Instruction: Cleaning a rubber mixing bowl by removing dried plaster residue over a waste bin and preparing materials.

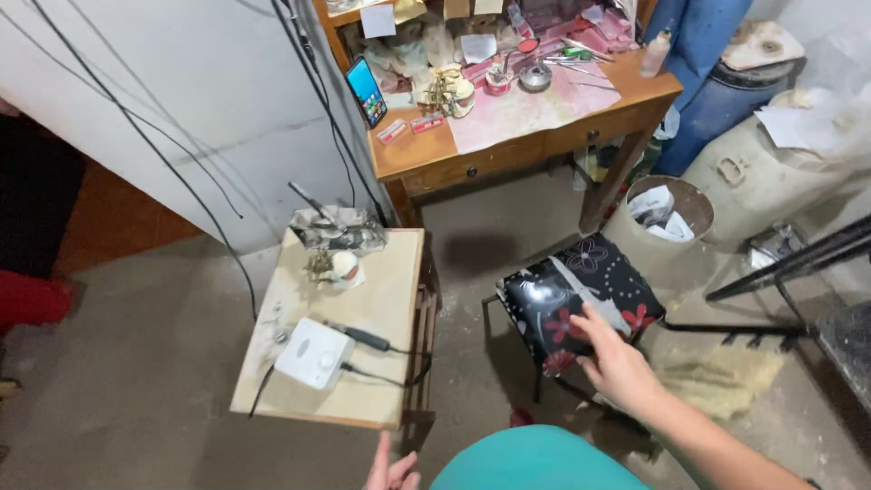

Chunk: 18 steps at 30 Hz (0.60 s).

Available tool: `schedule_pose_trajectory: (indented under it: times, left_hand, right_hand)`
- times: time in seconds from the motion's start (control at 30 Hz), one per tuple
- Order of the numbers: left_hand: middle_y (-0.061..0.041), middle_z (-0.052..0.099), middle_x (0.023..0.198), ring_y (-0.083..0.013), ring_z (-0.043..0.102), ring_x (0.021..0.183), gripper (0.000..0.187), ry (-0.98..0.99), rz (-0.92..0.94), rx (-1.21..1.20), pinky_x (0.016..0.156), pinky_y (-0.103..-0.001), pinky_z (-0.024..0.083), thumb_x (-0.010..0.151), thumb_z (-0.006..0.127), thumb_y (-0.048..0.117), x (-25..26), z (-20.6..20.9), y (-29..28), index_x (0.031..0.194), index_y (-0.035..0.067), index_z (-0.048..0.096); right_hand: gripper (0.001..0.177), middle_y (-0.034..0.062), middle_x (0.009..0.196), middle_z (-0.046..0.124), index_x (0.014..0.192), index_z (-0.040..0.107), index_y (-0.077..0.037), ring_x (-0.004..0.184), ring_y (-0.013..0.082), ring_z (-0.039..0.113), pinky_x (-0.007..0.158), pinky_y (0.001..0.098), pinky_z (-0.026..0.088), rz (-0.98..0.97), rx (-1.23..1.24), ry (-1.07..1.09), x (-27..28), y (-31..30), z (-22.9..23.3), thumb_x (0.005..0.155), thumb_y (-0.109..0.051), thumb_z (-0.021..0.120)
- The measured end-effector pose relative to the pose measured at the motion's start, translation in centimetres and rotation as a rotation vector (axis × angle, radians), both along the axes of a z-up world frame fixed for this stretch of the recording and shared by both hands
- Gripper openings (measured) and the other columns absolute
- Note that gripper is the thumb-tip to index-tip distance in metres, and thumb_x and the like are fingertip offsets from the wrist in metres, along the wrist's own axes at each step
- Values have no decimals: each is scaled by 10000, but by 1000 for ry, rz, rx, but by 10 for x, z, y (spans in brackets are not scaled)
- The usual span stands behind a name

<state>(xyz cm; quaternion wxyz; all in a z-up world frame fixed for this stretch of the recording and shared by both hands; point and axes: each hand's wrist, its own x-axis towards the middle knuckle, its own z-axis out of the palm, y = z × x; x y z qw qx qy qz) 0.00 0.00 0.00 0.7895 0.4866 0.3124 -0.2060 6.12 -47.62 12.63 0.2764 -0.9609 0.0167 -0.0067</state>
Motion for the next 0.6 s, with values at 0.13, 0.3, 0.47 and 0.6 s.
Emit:
schedule_pose_trajectory:
  times: [0.13,0.3,0.47,0.6]
  left_hand:
    - [177,828,1238,42,846,814,813,-430,-682,1057,795,-168,626,824,742,333,54,118,-75,1544,430,377]
    - [196,824,1252,30,855,996,790,-344,-899,1068,827,-177,635,853,731,420,115,98,-73,1547,505,363]
    - [136,902,1125,6,874,993,598,-241,-678,960,906,-169,675,811,737,379,176,76,-69,1393,475,637]
    - [134,912,1041,40,845,912,557,-402,-562,996,849,-152,619,821,768,316,234,67,-60,1354,455,689]
  right_hand:
    - [756,79,1744,241,1511,419,-241,1212,224,706,881,431,611,-134,16,174,52,-54,-10,842,-174,764]
    - [810,66,1754,205,1529,401,-244,1219,224,701,813,448,635,-144,-8,231,113,-79,-43,816,-234,784]
    - [861,79,1761,136,1532,357,-286,1190,384,681,756,520,609,-57,-138,341,176,-73,-69,799,-278,808]
    - [790,40,1760,92,1538,326,-285,701,302,735,611,432,566,-95,-205,527,217,-40,-18,881,-297,766]
